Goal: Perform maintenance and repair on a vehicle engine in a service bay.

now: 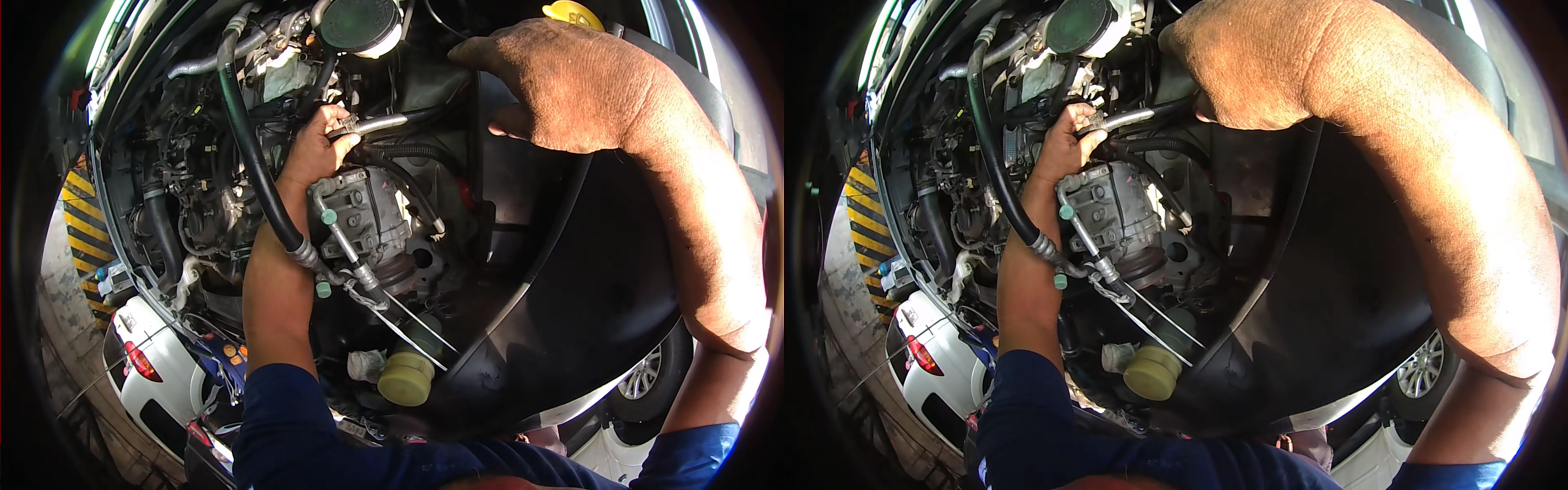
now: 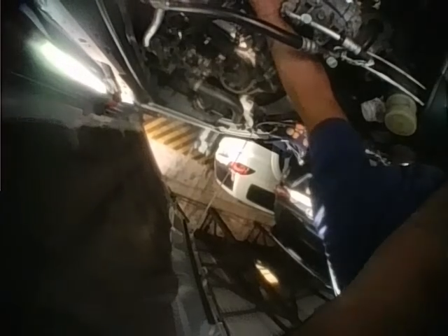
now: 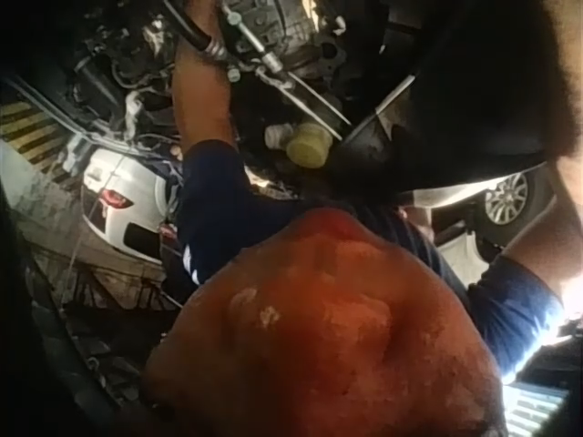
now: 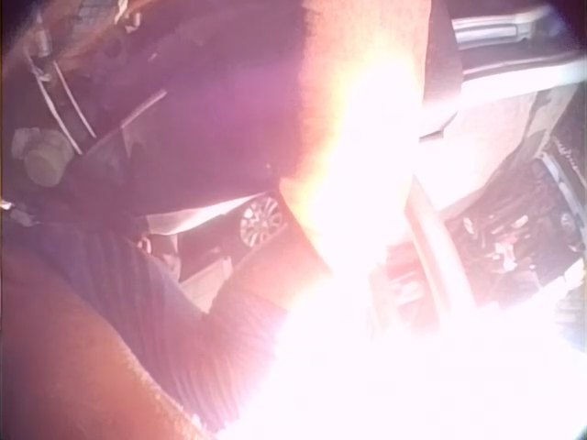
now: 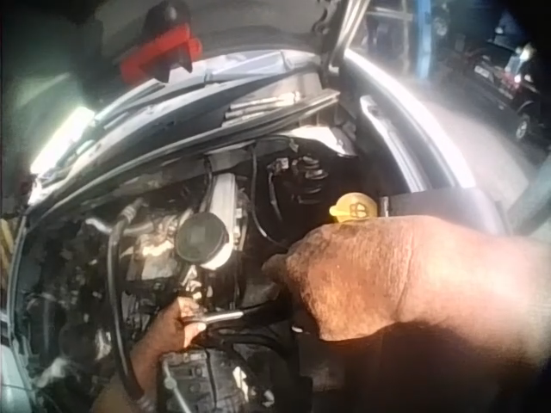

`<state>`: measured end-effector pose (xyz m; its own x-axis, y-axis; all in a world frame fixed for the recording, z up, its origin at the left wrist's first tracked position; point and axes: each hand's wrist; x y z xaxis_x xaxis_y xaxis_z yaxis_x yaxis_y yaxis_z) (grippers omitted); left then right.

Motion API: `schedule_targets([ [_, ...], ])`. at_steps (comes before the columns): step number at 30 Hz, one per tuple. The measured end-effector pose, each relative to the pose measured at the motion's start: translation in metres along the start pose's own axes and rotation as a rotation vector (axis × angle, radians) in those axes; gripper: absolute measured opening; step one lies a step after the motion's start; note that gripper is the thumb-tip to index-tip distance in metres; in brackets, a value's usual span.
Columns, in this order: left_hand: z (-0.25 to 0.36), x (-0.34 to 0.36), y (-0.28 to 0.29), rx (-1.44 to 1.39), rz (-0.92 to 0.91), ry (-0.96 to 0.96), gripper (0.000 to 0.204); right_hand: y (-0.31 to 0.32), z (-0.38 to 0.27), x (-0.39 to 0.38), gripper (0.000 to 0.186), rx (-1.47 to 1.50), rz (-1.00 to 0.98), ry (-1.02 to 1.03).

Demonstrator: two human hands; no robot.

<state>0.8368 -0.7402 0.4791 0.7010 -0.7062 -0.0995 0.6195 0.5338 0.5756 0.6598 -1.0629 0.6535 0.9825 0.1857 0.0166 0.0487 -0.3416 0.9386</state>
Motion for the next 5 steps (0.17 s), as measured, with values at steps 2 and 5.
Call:
schedule_targets([
  [2, -0.0017, 0.0079, -0.0097, -0.039, 0.033, -0.009, 0.029, 0.0033, 0.0022, -0.0035, 0.06, 0.011, -0.013, -0.003],
  [5, -0.007, 0.0072, -0.0052, -0.065, 0.12, 0.015, 0.023, -0.0021, 0.0031, -0.003, 0.063, -0.001, -0.019, 0.0],
])
Point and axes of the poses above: each hand's wrist, its own x-axis towards the middle knuckle, its own y-axis out of the back of the hand, z = x × y, and after that the axes turned 8 degrees about z, right-handed
